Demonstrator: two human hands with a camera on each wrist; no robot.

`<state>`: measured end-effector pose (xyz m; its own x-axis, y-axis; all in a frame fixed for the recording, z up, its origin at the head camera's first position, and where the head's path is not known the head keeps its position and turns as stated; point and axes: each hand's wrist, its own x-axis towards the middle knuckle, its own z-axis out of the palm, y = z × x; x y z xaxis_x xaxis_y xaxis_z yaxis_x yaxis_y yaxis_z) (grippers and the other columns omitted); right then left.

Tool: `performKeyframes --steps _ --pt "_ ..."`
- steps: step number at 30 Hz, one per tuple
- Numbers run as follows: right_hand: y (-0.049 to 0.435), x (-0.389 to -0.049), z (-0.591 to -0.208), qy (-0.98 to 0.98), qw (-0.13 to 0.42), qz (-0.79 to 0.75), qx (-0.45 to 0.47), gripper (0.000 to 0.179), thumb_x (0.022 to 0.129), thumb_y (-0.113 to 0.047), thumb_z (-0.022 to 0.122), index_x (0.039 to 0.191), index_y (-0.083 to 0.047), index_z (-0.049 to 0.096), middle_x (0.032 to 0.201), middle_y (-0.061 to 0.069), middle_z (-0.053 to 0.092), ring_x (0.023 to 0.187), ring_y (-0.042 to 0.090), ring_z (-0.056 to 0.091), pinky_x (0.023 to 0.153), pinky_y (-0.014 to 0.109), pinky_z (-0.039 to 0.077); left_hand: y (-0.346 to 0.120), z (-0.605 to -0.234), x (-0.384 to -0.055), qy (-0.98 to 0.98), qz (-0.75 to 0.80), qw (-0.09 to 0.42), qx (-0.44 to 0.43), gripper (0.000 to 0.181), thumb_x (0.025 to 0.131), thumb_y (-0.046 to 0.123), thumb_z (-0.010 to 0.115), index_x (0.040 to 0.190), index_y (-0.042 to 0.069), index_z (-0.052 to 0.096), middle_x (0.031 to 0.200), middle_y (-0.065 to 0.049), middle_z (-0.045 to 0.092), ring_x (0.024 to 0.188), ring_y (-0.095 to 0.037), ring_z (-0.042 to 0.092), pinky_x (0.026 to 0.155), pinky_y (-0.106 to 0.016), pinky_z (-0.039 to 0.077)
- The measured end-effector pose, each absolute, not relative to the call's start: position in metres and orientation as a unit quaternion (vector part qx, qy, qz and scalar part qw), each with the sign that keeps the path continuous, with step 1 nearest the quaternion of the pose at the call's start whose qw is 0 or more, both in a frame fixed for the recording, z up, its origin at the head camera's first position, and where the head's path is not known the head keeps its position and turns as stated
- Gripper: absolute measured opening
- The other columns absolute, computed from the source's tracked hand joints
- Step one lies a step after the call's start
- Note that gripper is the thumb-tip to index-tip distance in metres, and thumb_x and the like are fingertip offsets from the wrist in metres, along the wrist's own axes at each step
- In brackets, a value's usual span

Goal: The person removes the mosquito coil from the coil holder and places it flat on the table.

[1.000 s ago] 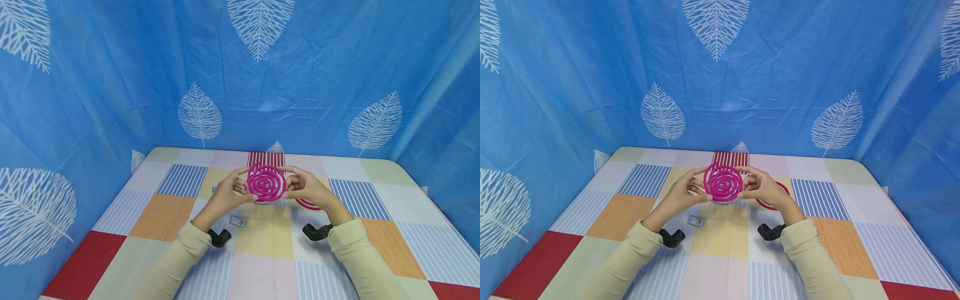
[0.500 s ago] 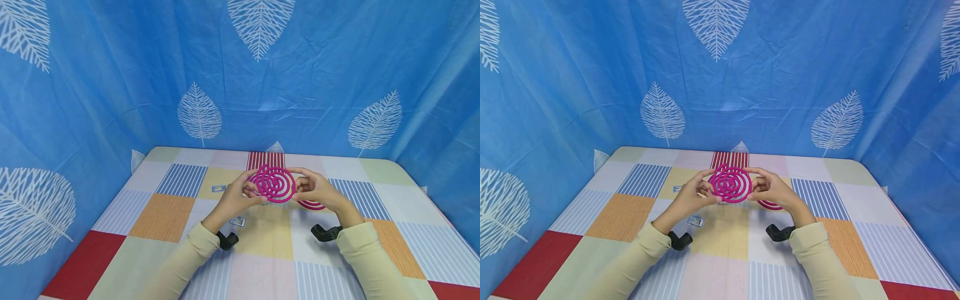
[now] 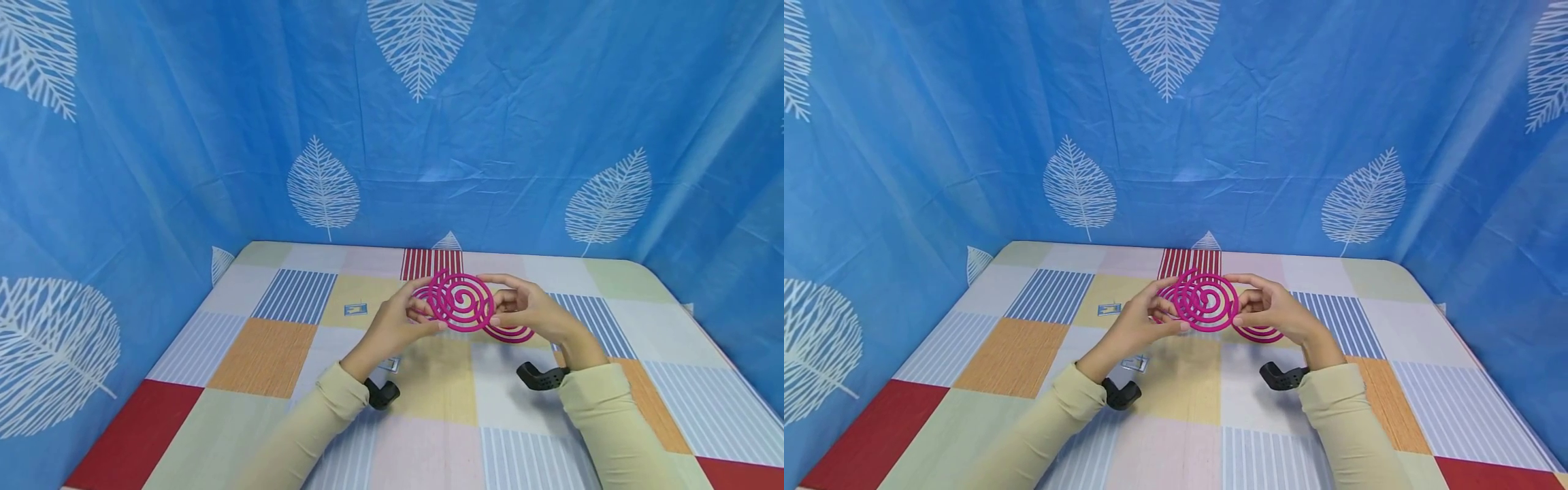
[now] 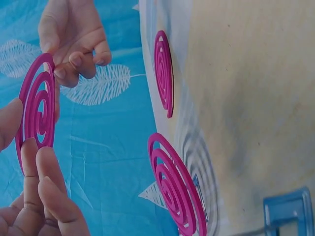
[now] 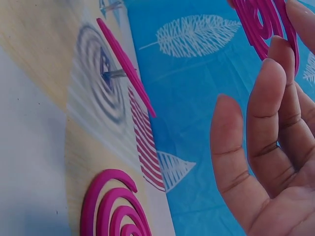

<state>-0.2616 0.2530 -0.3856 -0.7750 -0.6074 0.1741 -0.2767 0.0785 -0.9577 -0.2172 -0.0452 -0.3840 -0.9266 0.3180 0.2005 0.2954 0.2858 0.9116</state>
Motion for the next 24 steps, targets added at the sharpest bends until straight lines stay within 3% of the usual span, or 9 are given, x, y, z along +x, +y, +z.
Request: performKeyframes --steps 4,12,18,24 --pt "0.258 -0.261 -0.385 0.717 0.138 -0.612 -0.304 0.063 0.099 0.009 0.069 0.157 0.001 0.048 0.100 0.004 0.073 0.088 0.012 0.070 0.081 0.026 0.061 -0.041 -0.384 -0.218 0.798 0.570 0.013 0.194 0.080 0.092 0.011 0.089 0.161 0.007 0.048 0.100 -0.007 0.073 0.088 -0.015 0.068 0.081 -0.028 0.060" --pt "0.269 -0.263 -0.387 0.700 0.140 -0.628 -0.308 0.061 0.098 0.012 0.067 0.146 -0.025 0.065 0.100 0.004 0.074 0.088 0.012 0.068 0.082 0.025 0.061 -0.034 -0.386 -0.219 0.797 0.568 0.010 0.205 0.080 0.091 0.010 0.089 0.160 0.007 0.049 0.096 -0.005 0.072 0.086 -0.014 0.068 0.081 -0.026 0.059" --pt "0.276 -0.264 -0.388 0.698 0.143 -0.631 -0.307 0.060 0.098 0.012 0.068 0.145 -0.027 0.066 0.100 0.007 0.074 0.089 0.013 0.070 0.084 0.027 0.062 -0.027 -0.387 -0.220 0.793 0.571 0.011 0.210 0.079 0.091 0.009 0.089 0.160 0.006 0.050 0.095 -0.003 0.073 0.084 -0.012 0.067 0.078 -0.024 0.058" --pt "0.286 -0.265 -0.388 0.708 0.142 -0.624 -0.298 0.062 0.098 0.012 0.067 0.144 -0.030 0.066 0.098 0.003 0.074 0.089 0.013 0.070 0.086 0.028 0.062 -0.020 -0.387 -0.221 0.787 0.579 0.016 0.211 0.079 0.091 0.005 0.087 0.160 0.005 0.049 0.097 -0.008 0.073 0.083 -0.011 0.066 0.077 -0.023 0.057"
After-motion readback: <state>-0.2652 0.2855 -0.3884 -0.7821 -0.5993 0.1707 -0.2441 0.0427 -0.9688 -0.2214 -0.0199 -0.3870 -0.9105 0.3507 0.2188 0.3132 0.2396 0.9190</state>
